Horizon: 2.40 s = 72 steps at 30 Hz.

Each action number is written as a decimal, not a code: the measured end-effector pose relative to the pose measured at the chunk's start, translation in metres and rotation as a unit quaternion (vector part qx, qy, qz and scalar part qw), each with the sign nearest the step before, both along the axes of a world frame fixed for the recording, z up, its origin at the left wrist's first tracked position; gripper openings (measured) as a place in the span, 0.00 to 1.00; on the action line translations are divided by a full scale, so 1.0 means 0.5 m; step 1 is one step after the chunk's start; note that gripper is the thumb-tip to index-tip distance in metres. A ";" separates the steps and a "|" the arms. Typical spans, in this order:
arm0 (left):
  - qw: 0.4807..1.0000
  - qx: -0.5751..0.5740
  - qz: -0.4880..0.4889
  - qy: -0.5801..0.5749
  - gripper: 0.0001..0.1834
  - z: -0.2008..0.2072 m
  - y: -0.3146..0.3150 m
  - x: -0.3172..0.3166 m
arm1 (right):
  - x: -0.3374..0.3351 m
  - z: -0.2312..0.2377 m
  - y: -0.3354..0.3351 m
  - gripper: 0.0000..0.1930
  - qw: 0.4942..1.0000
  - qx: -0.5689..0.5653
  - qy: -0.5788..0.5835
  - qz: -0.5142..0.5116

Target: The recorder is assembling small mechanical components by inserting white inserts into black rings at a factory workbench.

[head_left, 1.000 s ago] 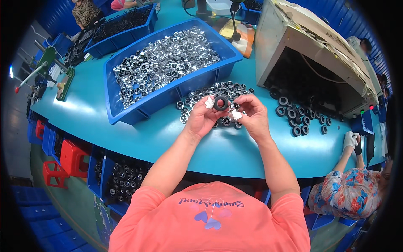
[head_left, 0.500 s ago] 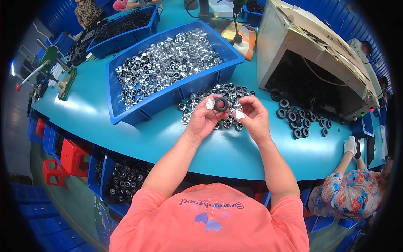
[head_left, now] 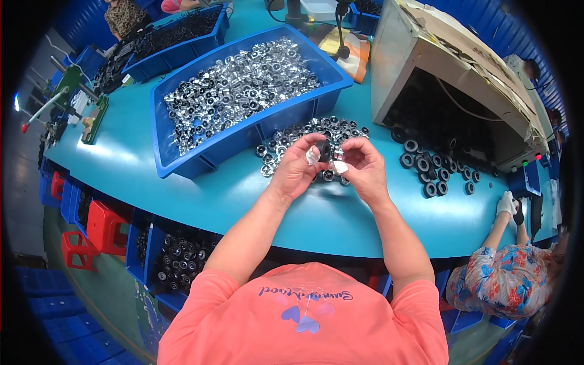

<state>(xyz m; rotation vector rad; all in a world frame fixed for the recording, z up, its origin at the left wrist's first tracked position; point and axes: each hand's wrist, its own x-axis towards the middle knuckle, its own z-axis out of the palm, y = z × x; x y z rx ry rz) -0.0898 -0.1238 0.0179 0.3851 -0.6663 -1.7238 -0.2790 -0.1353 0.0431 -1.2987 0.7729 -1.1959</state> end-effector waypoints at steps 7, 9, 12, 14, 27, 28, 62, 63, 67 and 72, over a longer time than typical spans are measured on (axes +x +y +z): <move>0.998 0.007 -0.004 -0.066 0.27 0.003 0.002 -0.009 | 0.012 0.029 0.013 0.16 0.978 -0.128 0.139 -0.090; 0.995 0.018 -0.002 -0.098 0.28 0.005 0.004 -0.013 | 0.014 0.028 0.014 0.16 0.958 -0.181 0.189 -0.120; 0.971 -0.042 0.031 -0.232 0.26 0.018 0.012 -0.027 | 0.020 0.028 0.020 0.16 0.928 -0.240 0.240 -0.153; 0.964 -0.055 0.074 -0.248 0.24 0.022 0.020 -0.042 | 0.022 0.028 0.018 0.16 0.917 -0.267 0.258 -0.144; 0.952 -0.004 0.135 -0.274 0.14 0.023 0.024 -0.022 | 0.006 -0.011 0.000 0.17 0.991 -0.066 0.114 -0.001; 0.952 -0.011 0.138 -0.274 0.14 0.019 0.024 -0.022 | 0.011 -0.009 0.006 0.16 0.986 -0.092 0.135 -0.026; 0.937 -0.045 0.073 -0.339 0.22 0.022 0.010 -0.012 | -0.012 -0.010 -0.023 0.20 0.981 0.191 -0.025 0.038; 0.935 -0.050 0.068 -0.346 0.23 0.023 0.012 -0.012 | -0.015 -0.021 -0.022 0.20 0.981 0.187 -0.024 0.037; 0.934 -0.074 0.050 -0.345 0.30 0.032 0.017 -0.028 | -0.013 -0.021 -0.027 0.17 0.986 0.163 0.011 0.032; 0.901 -0.136 0.054 -0.408 0.34 0.023 0.023 -0.028 | -0.006 -0.018 -0.017 0.16 0.988 0.149 0.023 0.021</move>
